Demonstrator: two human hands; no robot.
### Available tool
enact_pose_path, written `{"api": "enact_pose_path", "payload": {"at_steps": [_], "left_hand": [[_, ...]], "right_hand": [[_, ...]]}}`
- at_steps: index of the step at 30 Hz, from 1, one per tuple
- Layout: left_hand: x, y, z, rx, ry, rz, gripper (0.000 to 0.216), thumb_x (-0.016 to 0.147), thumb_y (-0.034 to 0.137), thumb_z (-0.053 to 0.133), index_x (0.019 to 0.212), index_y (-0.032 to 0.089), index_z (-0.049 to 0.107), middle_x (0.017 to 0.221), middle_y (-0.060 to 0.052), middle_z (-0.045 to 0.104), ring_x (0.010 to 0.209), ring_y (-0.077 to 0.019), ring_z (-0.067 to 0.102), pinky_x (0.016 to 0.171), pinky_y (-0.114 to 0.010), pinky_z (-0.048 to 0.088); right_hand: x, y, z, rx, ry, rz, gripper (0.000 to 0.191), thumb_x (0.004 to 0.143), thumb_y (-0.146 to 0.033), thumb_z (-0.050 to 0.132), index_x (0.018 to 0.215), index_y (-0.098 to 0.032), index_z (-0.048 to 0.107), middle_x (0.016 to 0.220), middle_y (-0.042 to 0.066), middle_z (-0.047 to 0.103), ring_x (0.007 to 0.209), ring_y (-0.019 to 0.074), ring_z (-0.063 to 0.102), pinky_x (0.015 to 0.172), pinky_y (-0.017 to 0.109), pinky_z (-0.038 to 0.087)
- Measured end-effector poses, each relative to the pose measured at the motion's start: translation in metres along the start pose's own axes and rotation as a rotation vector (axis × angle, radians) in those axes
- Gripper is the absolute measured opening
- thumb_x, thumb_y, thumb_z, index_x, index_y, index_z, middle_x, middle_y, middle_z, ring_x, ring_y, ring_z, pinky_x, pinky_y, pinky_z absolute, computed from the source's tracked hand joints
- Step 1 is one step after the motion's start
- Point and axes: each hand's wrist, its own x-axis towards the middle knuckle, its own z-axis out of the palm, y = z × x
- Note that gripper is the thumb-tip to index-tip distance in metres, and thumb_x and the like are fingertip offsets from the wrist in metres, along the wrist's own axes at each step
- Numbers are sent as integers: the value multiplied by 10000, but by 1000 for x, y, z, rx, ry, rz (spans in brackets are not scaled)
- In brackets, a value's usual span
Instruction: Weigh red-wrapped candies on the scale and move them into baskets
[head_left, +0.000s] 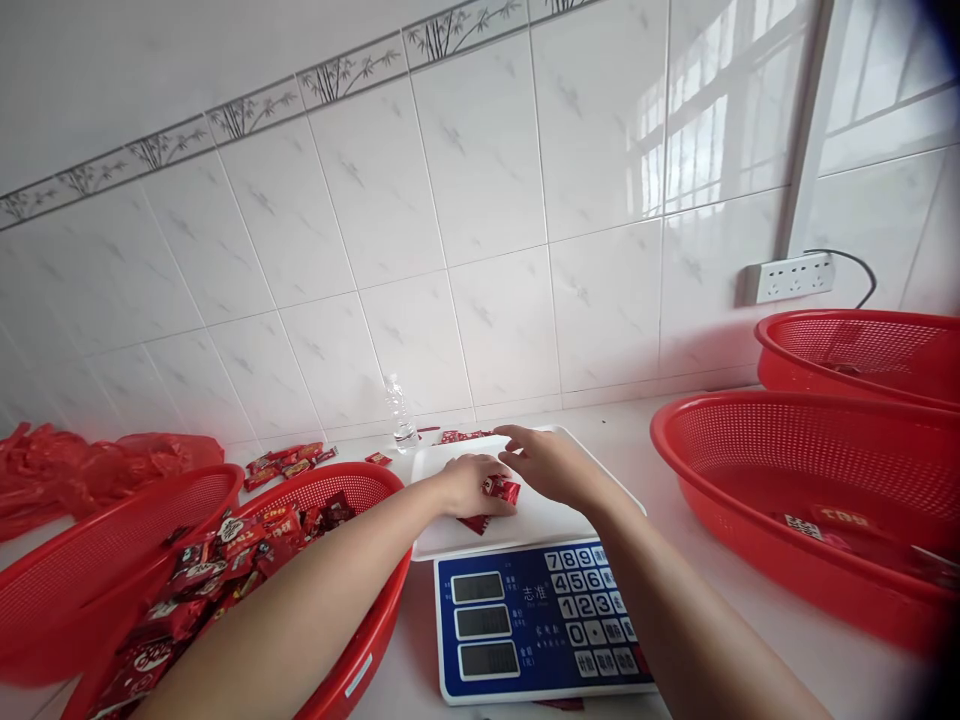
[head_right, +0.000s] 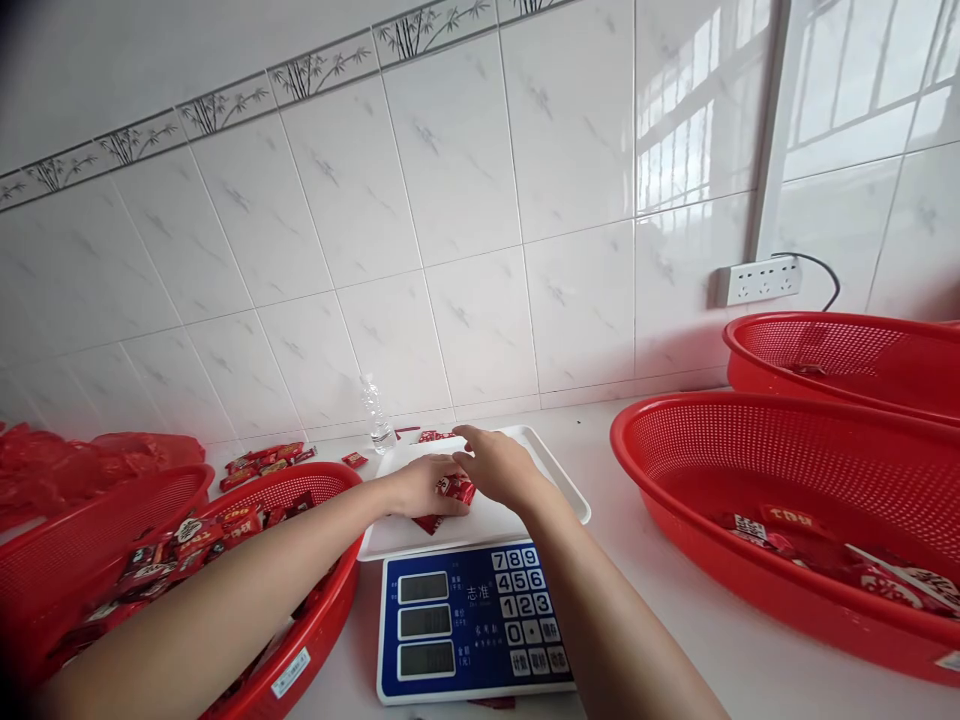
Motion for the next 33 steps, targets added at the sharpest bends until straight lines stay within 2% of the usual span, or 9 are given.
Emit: {"api": "enact_pose_path", "payload": {"at_steps": [2,4,6,8,12,16,20,30,33], "left_hand": [[-7,-5,-11,-13,-72,84,396,637,378,723,1012,265,667,1115,-52,609,1097,-291,511,920,-367,406],[-16,-8,-20,1,-117,70,529,602,406,753,1102,278,641,1285,-56,518,1210,-313,433,990,-386,360],[-25,-8,-23,27,-109,-22,766,607,532,723,1292,270,504,1423,-87,377,1304,-340,319,1039,-423,306],[-32,-6,-19,53,-86,-168,933,665,688,580,1426,225,302,1482,-140,269,1359,-364,204,1054,-478,263],[-36,6,0,123,-52,-396,917,722,784,352,1461,278,155,1540,-139,83,1386,-404,51,1025,-641,155],[-28,16,18,181,32,-388,786,693,795,364,1359,380,330,1492,-90,222,1335,-407,207,976,-668,214],[-19,14,25,265,148,-334,636,749,746,323,1201,332,493,1284,-100,433,1190,-344,388,935,-568,329],[-6,9,22,436,136,-273,439,902,474,291,1178,236,535,1129,-138,539,1068,-310,485,838,-451,411],[-2,4,18,395,170,-268,397,908,458,317,1140,239,554,1085,-120,575,1011,-287,538,779,-389,441]], "right_hand": [[0,2,0,5,6,-11,410,871,-274,434,1270,-254,527,1088,46,677,977,206,611,786,304,441],[1,3,1,10,11,-26,406,873,-273,438,1269,-251,525,1092,42,676,962,195,619,788,294,444],[1,4,0,10,18,-37,407,873,-275,440,1270,-247,523,1091,39,677,953,193,623,785,292,447],[0,4,0,3,25,-37,414,870,-280,443,1274,-240,520,1089,44,678,954,203,622,777,302,451],[0,1,0,-13,23,-39,420,862,-275,443,1271,-237,526,1061,46,691,954,223,624,764,323,460],[3,3,4,-18,22,-48,418,859,-291,437,1263,-239,531,1017,44,704,930,219,639,771,324,469],[10,12,12,-20,25,-66,412,860,-329,413,1248,-271,538,1006,27,708,890,219,653,746,334,486],[11,14,13,-31,32,-64,444,850,-359,390,1244,-230,549,981,55,716,880,252,660,734,378,509],[11,14,11,2,40,-68,462,846,-368,383,1256,-219,536,1026,52,705,888,246,657,732,371,513]]}}
